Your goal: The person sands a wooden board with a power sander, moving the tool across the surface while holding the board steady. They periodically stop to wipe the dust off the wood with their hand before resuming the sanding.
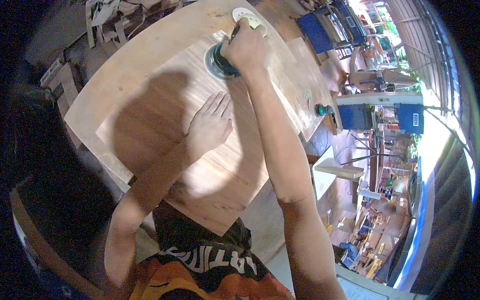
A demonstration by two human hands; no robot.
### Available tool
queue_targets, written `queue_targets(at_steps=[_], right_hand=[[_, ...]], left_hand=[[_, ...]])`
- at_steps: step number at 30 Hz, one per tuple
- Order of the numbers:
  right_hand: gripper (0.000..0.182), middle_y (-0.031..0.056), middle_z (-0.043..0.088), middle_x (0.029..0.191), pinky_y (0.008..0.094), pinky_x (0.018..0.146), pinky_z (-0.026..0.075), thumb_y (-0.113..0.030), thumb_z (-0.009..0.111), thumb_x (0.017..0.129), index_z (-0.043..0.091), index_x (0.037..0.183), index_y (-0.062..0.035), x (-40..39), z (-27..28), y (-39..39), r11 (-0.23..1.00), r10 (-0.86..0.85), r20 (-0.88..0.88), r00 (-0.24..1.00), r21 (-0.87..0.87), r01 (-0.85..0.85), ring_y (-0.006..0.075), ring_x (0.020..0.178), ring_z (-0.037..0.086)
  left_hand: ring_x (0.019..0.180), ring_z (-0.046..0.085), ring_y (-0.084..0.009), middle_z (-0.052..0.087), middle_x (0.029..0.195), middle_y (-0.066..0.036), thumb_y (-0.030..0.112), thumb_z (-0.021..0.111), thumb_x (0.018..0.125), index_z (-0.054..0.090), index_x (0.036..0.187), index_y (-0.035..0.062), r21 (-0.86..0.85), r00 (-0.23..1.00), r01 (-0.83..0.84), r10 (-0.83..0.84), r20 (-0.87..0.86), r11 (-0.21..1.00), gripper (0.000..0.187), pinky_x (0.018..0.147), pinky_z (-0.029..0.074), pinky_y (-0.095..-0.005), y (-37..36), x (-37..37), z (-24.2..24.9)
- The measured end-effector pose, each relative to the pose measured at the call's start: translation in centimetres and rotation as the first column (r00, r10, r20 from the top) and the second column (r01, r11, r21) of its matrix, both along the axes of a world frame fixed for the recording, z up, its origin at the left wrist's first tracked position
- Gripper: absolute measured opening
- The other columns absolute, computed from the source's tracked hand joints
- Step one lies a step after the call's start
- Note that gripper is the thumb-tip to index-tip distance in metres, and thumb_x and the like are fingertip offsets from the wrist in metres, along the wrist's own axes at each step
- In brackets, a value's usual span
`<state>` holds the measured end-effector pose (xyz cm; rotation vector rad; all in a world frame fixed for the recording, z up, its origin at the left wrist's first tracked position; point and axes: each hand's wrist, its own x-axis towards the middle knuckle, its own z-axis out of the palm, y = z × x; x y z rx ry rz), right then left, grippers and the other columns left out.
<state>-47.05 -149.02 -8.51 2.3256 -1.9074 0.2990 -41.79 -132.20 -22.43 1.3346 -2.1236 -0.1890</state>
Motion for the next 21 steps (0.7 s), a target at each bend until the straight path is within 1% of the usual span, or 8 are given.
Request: queue_targets(at_steps=[3, 6, 9, 12, 15, 18, 21], right_hand=[[0.068, 0.0283, 0.065, 0.123, 0.0474, 0.098, 0.054, -0.037, 0.080, 0.074, 0.061, 0.134, -0.0105, 1.2, 0.6, -0.6, 0.999, -0.053, -0.062, 0.997, -0.013, 0.053, 0.0424, 0.113, 0.065], [0.063, 0.0277, 0.063, 0.127, 0.0533, 0.096, 0.054, -0.035, 0.077, 0.078, 0.058, 0.134, -0.0115, 2.0, 0.6, -0.7, 1.000, -0.002, -0.027, 1.000, 0.006, 0.002, 0.0432, 0.115, 0.065], [0.063, 0.0271, 0.061, 0.132, 0.0537, 0.095, 0.055, -0.035, 0.076, 0.079, 0.058, 0.134, -0.0115, 3.2, 0.8, -0.6, 1.000, -0.013, -0.045, 0.999, 0.003, 0.013, 0.0436, 0.115, 0.066], [0.062, 0.0276, 0.059, 0.135, 0.0537, 0.094, 0.055, -0.034, 0.075, 0.079, 0.058, 0.134, -0.0113, 4.1, 1.3, -1.0, 0.997, 0.000, -0.050, 0.999, 0.073, 0.004, 0.0440, 0.117, 0.065], [0.062, 0.0281, 0.059, 0.132, 0.0536, 0.093, 0.055, -0.033, 0.075, 0.079, 0.058, 0.134, -0.0103, 5.2, 0.9, -1.6, 0.995, 0.050, -0.020, 0.999, 0.092, -0.047, 0.0443, 0.116, 0.065], [0.061, 0.0285, 0.060, 0.128, 0.0533, 0.094, 0.055, -0.031, 0.075, 0.078, 0.059, 0.132, -0.0090, 6.5, 0.5, -3.3, 0.983, 0.083, 0.038, 0.996, 0.161, -0.089, 0.0457, 0.115, 0.065], [0.047, 0.0308, 0.069, 0.101, 0.0559, 0.089, 0.053, -0.017, 0.069, 0.075, 0.062, 0.119, -0.0018, 7.9, 0.6, -3.6, 0.983, 0.182, 0.074, 0.981, 0.009, -0.183, 0.0481, 0.098, 0.067]], left_hand=[[0.143, 0.046, -0.0363, 0.056, 0.145, -0.025, 0.026, 0.054, 0.096, 0.057, 0.137, -0.0103, -0.018, 1.000, -0.018, 0.018, -0.011, 1.000, 0.054, 0.124, 0.029, -0.0452, -0.1, -0.3, -0.3], [0.143, 0.046, -0.0357, 0.057, 0.144, -0.025, 0.026, 0.055, 0.095, 0.057, 0.136, -0.0105, -0.021, 1.000, -0.014, 0.014, -0.005, 1.000, 0.055, 0.124, 0.029, -0.0451, -0.1, -0.2, -0.3], [0.143, 0.046, -0.0346, 0.058, 0.143, -0.024, 0.026, 0.055, 0.095, 0.058, 0.136, -0.0101, -0.009, 0.999, -0.023, 0.024, 0.032, 1.000, 0.055, 0.124, 0.029, -0.0451, -0.1, 0.0, 0.1], [0.145, 0.044, -0.0332, 0.056, 0.146, -0.023, 0.028, 0.055, 0.095, 0.055, 0.139, -0.0099, 0.009, 0.998, -0.043, 0.042, 0.035, 0.999, 0.058, 0.125, 0.026, -0.0462, -0.2, 0.0, 0.5], [0.147, 0.041, -0.0314, 0.052, 0.151, -0.022, 0.031, 0.056, 0.095, 0.052, 0.143, -0.0090, 0.037, 0.995, -0.095, 0.093, 0.039, 0.995, 0.062, 0.125, 0.024, -0.0475, -1.1, -0.7, 0.0], [0.148, 0.039, -0.0297, 0.048, 0.154, -0.023, 0.033, 0.056, 0.095, 0.048, 0.147, -0.0085, 0.091, 0.992, -0.121, 0.117, 0.050, 0.989, 0.067, 0.126, 0.023, -0.0484, -1.4, -0.4, 0.1], [0.146, 0.040, -0.0305, 0.051, 0.153, -0.019, 0.033, 0.056, 0.096, 0.051, 0.144, -0.0078, 0.018, 0.950, -0.313, 0.313, -0.009, 0.950, 0.063, 0.125, 0.024, -0.0492, -1.9, 1.3, -0.6]])
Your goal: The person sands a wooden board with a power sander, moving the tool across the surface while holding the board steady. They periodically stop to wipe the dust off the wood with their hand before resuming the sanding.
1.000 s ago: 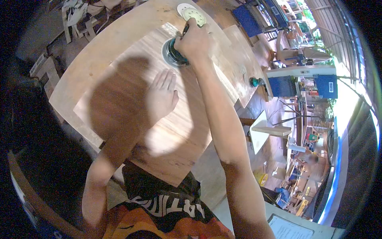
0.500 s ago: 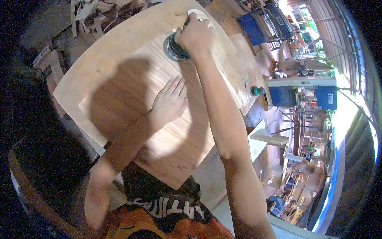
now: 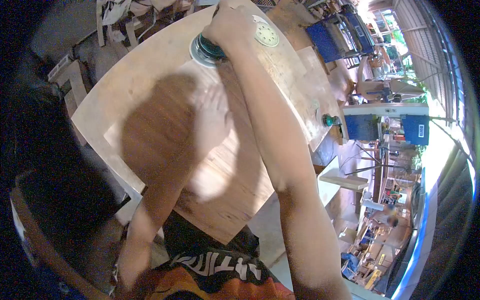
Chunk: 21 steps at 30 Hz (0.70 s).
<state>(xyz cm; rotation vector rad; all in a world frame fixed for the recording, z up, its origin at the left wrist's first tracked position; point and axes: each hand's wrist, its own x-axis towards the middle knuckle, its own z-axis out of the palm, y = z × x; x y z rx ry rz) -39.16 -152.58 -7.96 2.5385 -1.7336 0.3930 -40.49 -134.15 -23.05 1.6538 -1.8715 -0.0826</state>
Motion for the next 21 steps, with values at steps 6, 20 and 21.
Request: queue_targets(at_steps=[6, 20, 21], right_hand=[[0.057, 0.0290, 0.060, 0.127, 0.0538, 0.094, 0.054, -0.027, 0.073, 0.078, 0.059, 0.129, -0.0079, -3.8, 0.2, 0.6, 0.993, -0.095, -0.070, 0.993, 0.059, 0.100, 0.0483, 0.113, 0.064], [0.053, 0.0287, 0.058, 0.124, 0.0545, 0.086, 0.054, -0.019, 0.074, 0.077, 0.058, 0.127, -0.0122, -22.9, 1.2, 14.0, 0.910, -0.396, -0.056, 0.917, 0.109, 0.400, 0.0470, 0.115, 0.058], [0.054, 0.0286, 0.059, 0.121, 0.0546, 0.085, 0.055, -0.023, 0.077, 0.077, 0.058, 0.127, -0.0146, -24.3, 1.3, 14.8, 0.898, -0.422, -0.060, 0.905, 0.107, 0.426, 0.0479, 0.111, 0.060]], left_hand=[[0.137, 0.047, -0.0374, 0.056, 0.141, -0.023, 0.029, 0.058, 0.095, 0.056, 0.135, -0.0041, 0.004, 0.998, 0.068, -0.068, 0.004, 0.998, 0.051, 0.121, 0.033, -0.0450, -3.7, 5.5, -2.7], [0.132, 0.057, -0.0374, 0.063, 0.138, -0.021, 0.011, 0.065, 0.089, 0.061, 0.133, 0.0000, 0.104, 0.767, 0.615, -0.623, 0.152, 0.782, 0.046, 0.114, 0.045, -0.0435, -5.8, 2.0, 1.7], [0.132, 0.057, -0.0367, 0.063, 0.138, -0.020, 0.013, 0.066, 0.090, 0.062, 0.133, 0.0008, 0.092, 0.781, 0.613, -0.619, 0.082, 0.785, 0.045, 0.114, 0.045, -0.0432, -5.1, 1.0, 2.0]])
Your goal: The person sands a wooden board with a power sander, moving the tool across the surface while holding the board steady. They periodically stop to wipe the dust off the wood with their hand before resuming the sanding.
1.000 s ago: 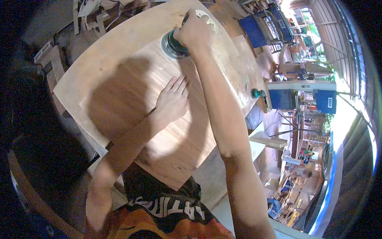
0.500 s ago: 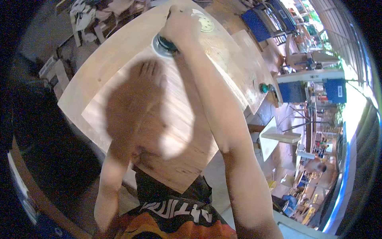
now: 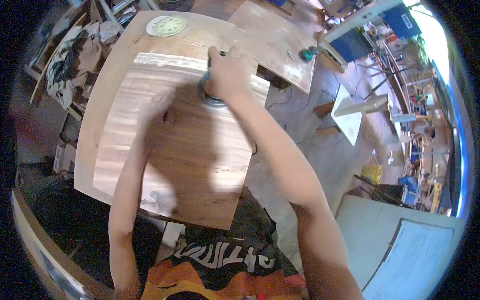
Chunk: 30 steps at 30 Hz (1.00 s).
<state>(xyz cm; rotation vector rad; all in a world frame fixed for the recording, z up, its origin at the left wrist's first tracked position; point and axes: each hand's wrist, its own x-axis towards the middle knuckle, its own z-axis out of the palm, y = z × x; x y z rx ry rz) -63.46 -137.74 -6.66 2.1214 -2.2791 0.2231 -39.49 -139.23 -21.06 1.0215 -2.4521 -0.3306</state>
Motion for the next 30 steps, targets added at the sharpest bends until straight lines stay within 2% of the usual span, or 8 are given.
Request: queue_targets(at_steps=[2, 3, 8, 14, 17, 22, 26, 30], right_hand=[[0.058, 0.0283, 0.061, 0.117, 0.0547, 0.084, 0.055, -0.032, 0.082, 0.076, 0.057, 0.127, -0.0195, -2.7, 0.0, 1.5, 0.999, -0.051, -0.017, 0.999, 0.003, 0.051, 0.0498, 0.102, 0.064], [0.062, 0.0273, 0.059, 0.122, 0.0543, 0.086, 0.056, -0.032, 0.083, 0.075, 0.055, 0.129, -0.0204, -3.3, 0.6, 2.0, 0.991, -0.089, -0.045, 0.995, 0.092, 0.092, 0.0496, 0.106, 0.064], [0.063, 0.0250, 0.060, 0.123, 0.0537, 0.086, 0.057, -0.033, 0.083, 0.074, 0.057, 0.130, -0.0201, -6.4, 0.2, 3.9, 0.981, -0.185, -0.054, 0.981, 0.056, 0.188, 0.0488, 0.106, 0.065], [0.061, 0.0255, 0.059, 0.124, 0.0531, 0.084, 0.058, -0.031, 0.082, 0.075, 0.058, 0.130, -0.0188, -7.5, 0.7, 5.0, 0.974, -0.208, -0.055, 0.977, 0.083, 0.212, 0.0489, 0.110, 0.063], [0.058, 0.0266, 0.057, 0.123, 0.0524, 0.081, 0.059, -0.025, 0.080, 0.075, 0.058, 0.128, -0.0171, -6.5, 0.5, 5.5, 0.982, -0.183, -0.031, 0.983, 0.046, 0.185, 0.0497, 0.109, 0.063], [0.053, 0.0263, 0.061, 0.118, 0.0548, 0.081, 0.058, -0.025, 0.080, 0.075, 0.060, 0.124, -0.0200, -3.7, -0.6, 4.2, 0.991, -0.107, 0.035, 0.994, -0.080, 0.109, 0.0515, 0.109, 0.063], [0.040, 0.0308, 0.063, 0.107, 0.0559, 0.079, 0.056, -0.022, 0.069, 0.080, 0.064, 0.119, -0.0143, -1.2, -1.9, 2.0, 0.971, 0.034, 0.041, 0.999, -0.239, -0.023, 0.0503, 0.101, 0.064], [0.038, 0.0317, 0.065, 0.105, 0.0556, 0.083, 0.052, -0.022, 0.065, 0.081, 0.064, 0.118, -0.0122, 1.0, -1.3, 0.3, 0.973, 0.033, 0.016, 0.999, -0.228, -0.028, 0.0496, 0.094, 0.066]], left_hand=[[0.132, 0.058, -0.0354, 0.064, 0.138, -0.019, 0.016, 0.067, 0.090, 0.065, 0.132, 0.0025, 0.074, 0.991, -0.022, 0.031, -0.129, 0.997, 0.044, 0.113, 0.046, -0.0428, 2.8, -3.3, 0.7], [0.133, 0.058, -0.0345, 0.063, 0.140, -0.018, 0.017, 0.067, 0.091, 0.065, 0.132, 0.0029, 0.082, 0.996, -0.006, 0.014, -0.093, 0.997, 0.044, 0.114, 0.046, -0.0426, 3.5, -4.7, 0.7], [0.137, 0.056, -0.0298, 0.062, 0.144, -0.015, 0.019, 0.064, 0.092, 0.066, 0.135, 0.0046, 0.003, 0.999, 0.039, -0.039, -0.012, 0.999, 0.045, 0.112, 0.047, -0.0415, 5.6, -9.5, 1.0], [0.134, 0.058, -0.0330, 0.063, 0.141, -0.014, 0.014, 0.070, 0.086, 0.063, 0.137, 0.0077, 0.235, 0.995, -0.091, 0.080, 0.054, 0.968, 0.051, 0.113, 0.047, -0.0435, 4.8, -7.2, 3.2], [0.133, 0.058, -0.0351, 0.062, 0.142, -0.014, 0.011, 0.069, 0.085, 0.064, 0.135, 0.0090, -0.075, 0.992, -0.115, 0.110, -0.066, 0.991, 0.050, 0.114, 0.046, -0.0436, 2.9, -4.6, -0.5], [0.133, 0.056, -0.0395, 0.063, 0.141, -0.015, 0.010, 0.069, 0.084, 0.063, 0.134, 0.0093, -0.113, 0.994, -0.104, 0.106, 0.008, 0.988, 0.050, 0.114, 0.046, -0.0461, 3.6, -5.5, 0.0], [0.133, 0.055, -0.0411, 0.062, 0.139, -0.017, 0.011, 0.068, 0.085, 0.061, 0.134, 0.0069, -0.034, 0.996, -0.055, 0.052, -0.071, 0.998, 0.050, 0.112, 0.046, -0.0486, 4.4, -5.3, 2.1], [0.132, 0.055, -0.0421, 0.061, 0.140, -0.019, 0.013, 0.070, 0.081, 0.059, 0.132, 0.0016, -0.018, 0.986, -0.130, 0.127, -0.112, 0.991, 0.053, 0.114, 0.043, -0.0498, 3.7, -4.1, 0.7]])
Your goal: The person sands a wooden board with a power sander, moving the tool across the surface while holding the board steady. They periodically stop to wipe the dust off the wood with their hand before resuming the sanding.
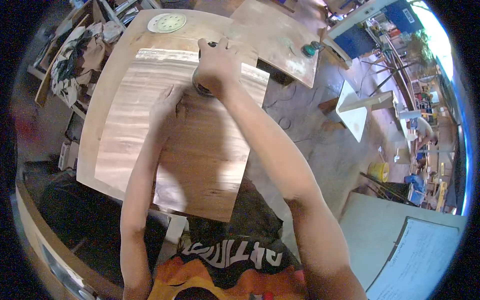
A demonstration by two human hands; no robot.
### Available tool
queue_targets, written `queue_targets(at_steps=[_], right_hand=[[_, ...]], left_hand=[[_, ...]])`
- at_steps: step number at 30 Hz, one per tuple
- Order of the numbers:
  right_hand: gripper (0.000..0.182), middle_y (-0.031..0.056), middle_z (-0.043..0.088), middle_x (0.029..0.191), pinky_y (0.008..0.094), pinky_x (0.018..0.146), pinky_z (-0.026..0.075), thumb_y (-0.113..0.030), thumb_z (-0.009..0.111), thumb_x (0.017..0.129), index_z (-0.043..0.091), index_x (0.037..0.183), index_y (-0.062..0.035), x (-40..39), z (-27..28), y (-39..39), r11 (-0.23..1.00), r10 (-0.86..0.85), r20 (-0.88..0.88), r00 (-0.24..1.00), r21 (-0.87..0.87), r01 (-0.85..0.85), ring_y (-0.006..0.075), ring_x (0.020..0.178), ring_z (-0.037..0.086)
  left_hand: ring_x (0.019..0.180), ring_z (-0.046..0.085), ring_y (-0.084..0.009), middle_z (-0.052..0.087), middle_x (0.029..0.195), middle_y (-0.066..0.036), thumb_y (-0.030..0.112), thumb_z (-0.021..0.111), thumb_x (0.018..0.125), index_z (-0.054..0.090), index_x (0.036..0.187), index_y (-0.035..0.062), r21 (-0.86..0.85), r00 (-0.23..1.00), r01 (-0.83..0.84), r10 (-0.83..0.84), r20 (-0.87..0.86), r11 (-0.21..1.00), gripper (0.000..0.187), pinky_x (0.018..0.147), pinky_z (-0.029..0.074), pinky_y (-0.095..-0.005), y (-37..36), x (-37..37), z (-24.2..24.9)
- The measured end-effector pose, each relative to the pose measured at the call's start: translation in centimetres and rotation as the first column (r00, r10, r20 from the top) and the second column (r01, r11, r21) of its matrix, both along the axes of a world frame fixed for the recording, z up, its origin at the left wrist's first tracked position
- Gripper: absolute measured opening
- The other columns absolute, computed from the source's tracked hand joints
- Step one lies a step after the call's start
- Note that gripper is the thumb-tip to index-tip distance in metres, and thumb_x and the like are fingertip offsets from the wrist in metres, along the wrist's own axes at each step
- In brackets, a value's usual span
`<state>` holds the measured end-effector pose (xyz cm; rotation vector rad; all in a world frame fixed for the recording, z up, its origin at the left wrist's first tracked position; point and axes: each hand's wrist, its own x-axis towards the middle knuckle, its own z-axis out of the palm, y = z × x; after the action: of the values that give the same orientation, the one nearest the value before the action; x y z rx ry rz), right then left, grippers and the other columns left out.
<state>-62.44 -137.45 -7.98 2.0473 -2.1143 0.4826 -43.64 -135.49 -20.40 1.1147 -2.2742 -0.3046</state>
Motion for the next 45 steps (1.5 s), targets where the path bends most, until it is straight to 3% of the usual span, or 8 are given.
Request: queue_targets(at_steps=[3, 6, 21, 32, 38, 41, 44, 45], right_hand=[[0.047, 0.0316, 0.056, 0.125, 0.0535, 0.090, 0.053, -0.015, 0.061, 0.083, 0.061, 0.130, -0.0136, 1.3, 1.3, -0.8, 0.972, -0.072, 0.040, 0.997, 0.227, 0.061, 0.0502, 0.111, 0.060], [0.046, 0.0314, 0.054, 0.130, 0.0525, 0.089, 0.054, -0.015, 0.061, 0.083, 0.061, 0.129, -0.0146, 1.9, 0.7, -1.7, 0.975, -0.037, 0.016, 0.999, 0.221, 0.032, 0.0504, 0.113, 0.059], [0.050, 0.0301, 0.062, 0.118, 0.0499, 0.099, 0.048, -0.019, 0.067, 0.078, 0.063, 0.127, -0.0119, 5.5, 1.4, -3.2, 0.989, 0.005, -0.049, 0.999, 0.145, 0.002, 0.0466, 0.115, 0.059], [0.051, 0.0288, 0.061, 0.119, 0.0504, 0.089, 0.054, -0.020, 0.068, 0.078, 0.062, 0.129, -0.0121, 7.2, 1.1, -4.8, 0.980, 0.078, -0.055, 0.995, 0.188, -0.066, 0.0465, 0.106, 0.064], [0.052, 0.0294, 0.058, 0.121, 0.0509, 0.090, 0.056, -0.020, 0.068, 0.080, 0.061, 0.131, -0.0124, 8.4, 0.8, -6.0, 0.980, 0.071, -0.035, 0.997, 0.190, -0.063, 0.0483, 0.109, 0.062], [0.052, 0.0275, 0.064, 0.113, 0.0513, 0.092, 0.053, -0.027, 0.073, 0.077, 0.062, 0.125, -0.0131, 8.4, -1.0, -7.5, 0.992, 0.082, -0.062, 0.995, 0.100, -0.075, 0.0453, 0.108, 0.064], [0.051, 0.0262, 0.067, 0.107, 0.0520, 0.093, 0.052, -0.030, 0.075, 0.075, 0.063, 0.121, -0.0128, 9.4, -0.2, -7.4, 0.991, 0.045, -0.058, 0.997, 0.126, -0.037, 0.0443, 0.108, 0.064], [0.051, 0.0259, 0.067, 0.106, 0.0522, 0.092, 0.053, -0.030, 0.075, 0.075, 0.063, 0.121, -0.0124, 10.0, 0.6, -7.2, 0.986, 0.024, -0.050, 0.998, 0.167, -0.015, 0.0445, 0.108, 0.064]], left_hand=[[0.133, 0.053, -0.0422, 0.059, 0.142, -0.020, 0.016, 0.069, 0.083, 0.058, 0.134, 0.0005, -0.041, 0.997, -0.075, 0.075, 0.009, 0.996, 0.054, 0.117, 0.040, -0.0505, -0.4, 0.5, -1.2], [0.136, 0.051, -0.0408, 0.057, 0.144, -0.021, 0.020, 0.068, 0.085, 0.057, 0.137, -0.0006, -0.039, 0.991, -0.133, 0.134, 0.022, 0.990, 0.057, 0.119, 0.037, -0.0505, -0.7, 0.3, -1.9], [0.140, 0.047, -0.0401, 0.054, 0.146, -0.024, 0.027, 0.059, 0.092, 0.054, 0.139, -0.0057, -0.056, 0.951, -0.281, 0.286, 0.120, 0.958, 0.058, 0.121, 0.032, -0.0535, -0.2, 0.0, -3.0], [0.142, 0.040, -0.0460, 0.046, 0.151, -0.030, 0.035, 0.057, 0.096, 0.050, 0.142, -0.0088, -0.086, 0.811, -0.551, 0.557, 0.179, 0.830, 0.063, 0.119, 0.028, -0.0627, 1.0, -0.6, -1.6], [0.132, 0.053, -0.0435, 0.061, 0.135, -0.028, 0.027, 0.060, 0.094, 0.060, 0.130, -0.0068, -0.087, 0.884, -0.462, 0.466, 0.033, 0.883, 0.049, 0.119, 0.032, -0.0557, 1.0, 0.0, -2.3], [0.123, 0.061, -0.0412, 0.068, 0.123, -0.026, 0.020, 0.062, 0.090, 0.065, 0.121, -0.0062, -0.076, 0.963, -0.254, 0.244, -0.118, 0.964, 0.041, 0.115, 0.041, -0.0491, 0.7, 0.6, -3.4], [0.120, 0.064, -0.0386, 0.070, 0.122, -0.026, 0.015, 0.062, 0.086, 0.068, 0.116, -0.0065, 0.238, 0.982, -0.093, 0.128, -0.137, 0.967, 0.037, 0.112, 0.047, -0.0452, 1.0, 1.2, -0.5], [0.118, 0.065, -0.0383, 0.070, 0.119, -0.025, 0.013, 0.062, 0.085, 0.069, 0.112, -0.0061, 0.111, 0.971, -0.077, 0.100, -0.219, 0.991, 0.035, 0.108, 0.049, -0.0445, 0.9, 1.0, -1.0]])
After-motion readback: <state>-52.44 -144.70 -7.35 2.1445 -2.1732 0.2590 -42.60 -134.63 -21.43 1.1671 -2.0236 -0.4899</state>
